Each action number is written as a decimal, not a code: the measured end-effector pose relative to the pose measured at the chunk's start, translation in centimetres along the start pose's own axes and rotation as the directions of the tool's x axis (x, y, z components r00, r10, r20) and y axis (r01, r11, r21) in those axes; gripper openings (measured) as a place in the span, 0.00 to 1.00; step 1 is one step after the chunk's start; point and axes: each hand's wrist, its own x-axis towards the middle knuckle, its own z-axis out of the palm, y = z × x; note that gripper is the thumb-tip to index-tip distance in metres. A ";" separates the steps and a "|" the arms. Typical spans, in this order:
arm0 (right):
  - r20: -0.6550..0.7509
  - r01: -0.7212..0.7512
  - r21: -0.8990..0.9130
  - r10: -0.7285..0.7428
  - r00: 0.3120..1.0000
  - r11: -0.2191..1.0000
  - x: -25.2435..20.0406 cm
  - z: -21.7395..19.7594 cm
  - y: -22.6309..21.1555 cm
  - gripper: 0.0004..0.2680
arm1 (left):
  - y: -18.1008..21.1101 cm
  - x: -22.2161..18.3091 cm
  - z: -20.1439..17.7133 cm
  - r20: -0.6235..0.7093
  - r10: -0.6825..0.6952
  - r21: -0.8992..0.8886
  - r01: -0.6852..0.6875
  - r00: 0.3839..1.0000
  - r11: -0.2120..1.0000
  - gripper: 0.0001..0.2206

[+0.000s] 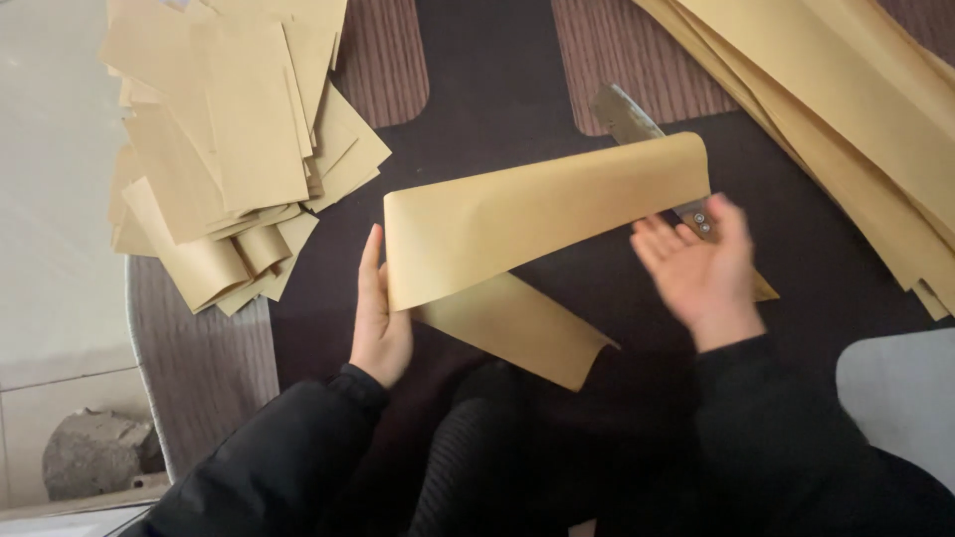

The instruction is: Folding and cutting brown paper strips using a large knife on a work surface

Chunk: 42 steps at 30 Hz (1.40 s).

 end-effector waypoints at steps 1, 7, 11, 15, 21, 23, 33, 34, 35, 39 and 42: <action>0.001 0.001 -0.003 -0.001 1.000 1.000 0.2 -0.4 -0.5 0.49 | 0.1 0.0 0.0 -0.001 0.001 -0.003 -0.001 1.000 1.000 0.33; -0.159 -0.159 0.005 0.158 0.975 0.987 -0.6 1.5 0.4 0.28 | 2.1 0.8 -2.2 -0.175 0.077 -0.055 -0.088 0.982 0.995 0.24; -0.101 -0.099 -0.117 0.087 0.991 0.988 -0.5 2.0 0.8 0.18 | 1.9 1.7 -3.3 -0.246 0.076 -0.003 -0.079 0.966 0.997 0.21; -0.093 0.041 -0.276 -0.069 0.993 0.960 -1.2 2.7 0.1 0.12 | 1.0 2.1 -4.0 -0.374 0.054 0.126 -0.007 0.926 0.992 0.21; 0.012 0.005 -0.638 0.004 1.000 0.770 -4.1 2.3 8.1 0.15 | -4.1 1.5 -1.9 -0.394 -0.575 -0.480 0.373 0.717 0.794 0.23; 0.042 0.024 -0.743 0.010 0.999 0.669 -3.8 1.1 10.1 0.20 | -5.5 1.1 -2.0 -0.374 -0.574 -0.469 0.386 0.728 0.794 0.23; 0.044 -0.022 -0.834 0.107 0.993 0.552 -2.7 -0.9 11.5 0.37 | -11.8 0.8 -5.0 -0.163 -0.550 -0.342 0.476 0.819 0.810 0.28; 0.043 -0.023 -0.833 0.107 0.993 0.552 -3.2 -0.5 11.5 0.37 | -12.4 0.6 -5.4 -0.163 -0.551 -0.342 0.477 0.818 0.810 0.28; 0.056 0.014 -0.878 0.074 0.996 0.478 -3.6 -0.1 11.5 0.36 | -13.1 0.4 -5.9 -0.133 -0.547 -0.322 0.486 0.826 0.812 0.29; 0.060 0.071 -0.959 -0.048 0.997 0.276 -2.4 -2.0 11.8 0.33 | -15.5 0.3 -5.7 -0.040 -0.538 -0.263 0.511 0.842 0.818 0.32; 0.051 0.064 -0.967 -0.058 0.997 0.246 -2.8 -1.5 11.7 0.34 | -17.3 -0.3 -5.4 0.026 -0.532 -0.224 0.524 0.846 0.822 0.34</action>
